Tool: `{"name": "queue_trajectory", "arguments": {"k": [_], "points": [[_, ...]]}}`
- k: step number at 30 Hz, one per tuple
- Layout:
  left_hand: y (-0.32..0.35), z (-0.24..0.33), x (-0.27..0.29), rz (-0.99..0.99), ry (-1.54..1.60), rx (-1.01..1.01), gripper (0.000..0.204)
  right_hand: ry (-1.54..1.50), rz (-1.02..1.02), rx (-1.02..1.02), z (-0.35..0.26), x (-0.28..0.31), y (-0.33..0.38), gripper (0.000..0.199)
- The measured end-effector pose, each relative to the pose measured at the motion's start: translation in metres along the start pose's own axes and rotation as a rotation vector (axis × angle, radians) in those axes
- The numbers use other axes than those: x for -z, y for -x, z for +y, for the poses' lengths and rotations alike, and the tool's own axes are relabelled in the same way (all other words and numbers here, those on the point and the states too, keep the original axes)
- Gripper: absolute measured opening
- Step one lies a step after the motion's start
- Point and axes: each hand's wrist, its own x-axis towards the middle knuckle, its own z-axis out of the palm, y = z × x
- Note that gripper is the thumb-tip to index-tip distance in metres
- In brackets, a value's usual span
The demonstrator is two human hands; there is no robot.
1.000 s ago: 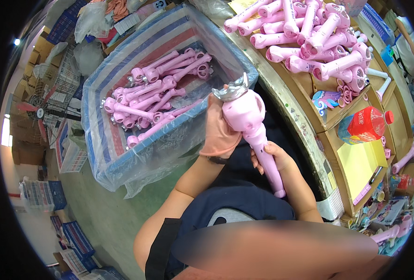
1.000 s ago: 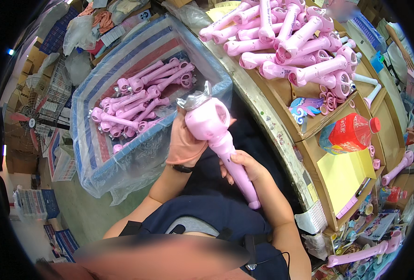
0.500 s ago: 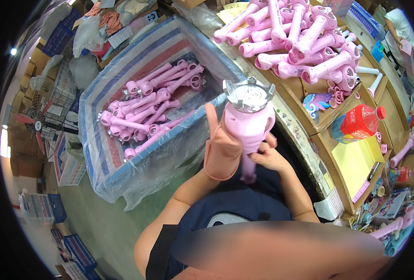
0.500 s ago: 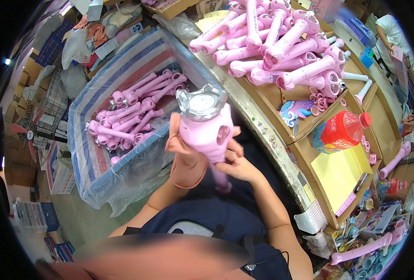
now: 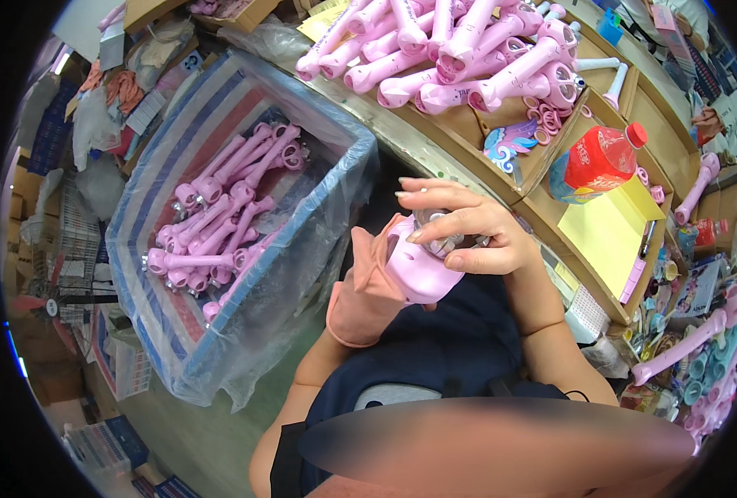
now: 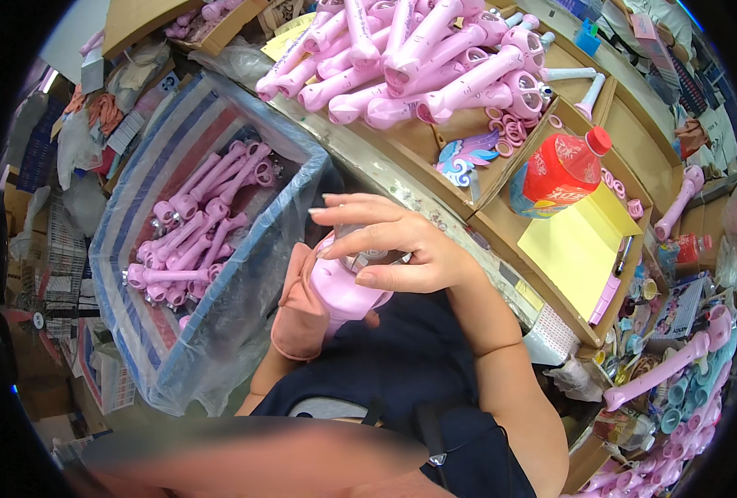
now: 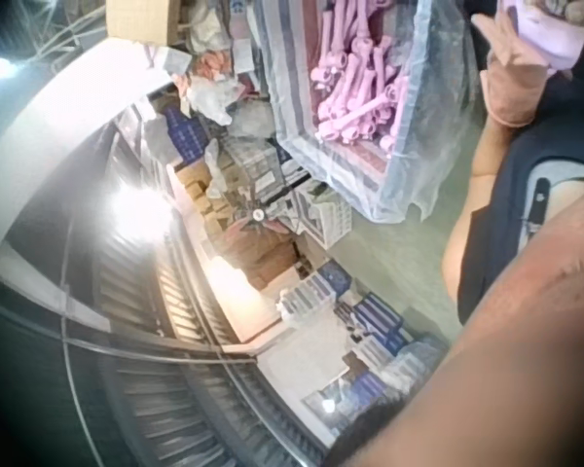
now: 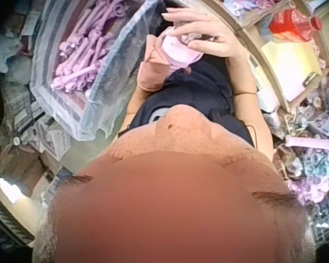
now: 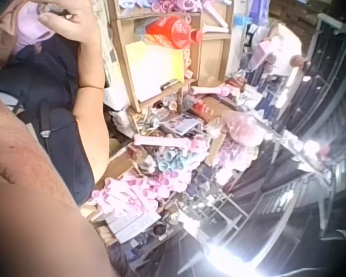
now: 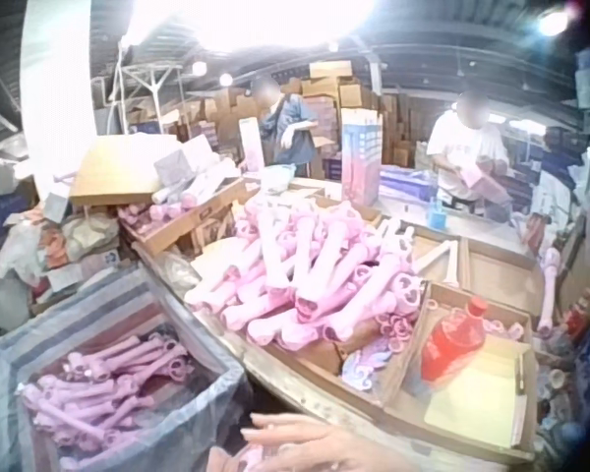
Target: The person assembles pink plastic magic wands by inserting a small metal pin into the wand head, attaching a decorative wing piece, and wiping the wand with a cloth. They handle multiple wands one at a time, placing finished units into a bin.
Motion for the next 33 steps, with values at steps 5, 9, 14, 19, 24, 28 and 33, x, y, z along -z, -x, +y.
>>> {"name": "queue_trajectory", "arguments": {"k": [5,9,14,19,24,28,33], "points": [[0.006,-0.001,-0.002,0.025,0.057,-0.032,0.045,-0.026,-0.008,0.007,0.001,-0.006,0.004,0.021],[0.006,0.005,-0.004,0.036,0.070,-0.041,0.044,-0.008,0.013,0.004,0.000,-0.008,0.011,0.019],[0.011,0.005,0.004,0.183,-0.528,-0.392,0.048,-0.766,0.538,0.002,0.015,-0.017,0.017,0.041],[0.018,-0.002,0.004,0.163,-0.329,-0.331,0.045,-1.166,0.292,-0.130,0.028,-0.044,0.028,0.046],[0.010,-0.023,-0.001,0.098,0.086,-0.156,0.041,-1.004,0.359,-0.173,0.018,-0.041,0.041,0.033],[0.010,-0.047,-0.007,0.158,0.144,-0.120,0.039,-1.125,0.403,-0.157,0.016,-0.044,0.039,0.028],[-0.002,-0.054,-0.021,0.209,0.367,-0.041,0.037,-1.136,0.403,-0.211,0.021,-0.050,0.036,0.029]]}}
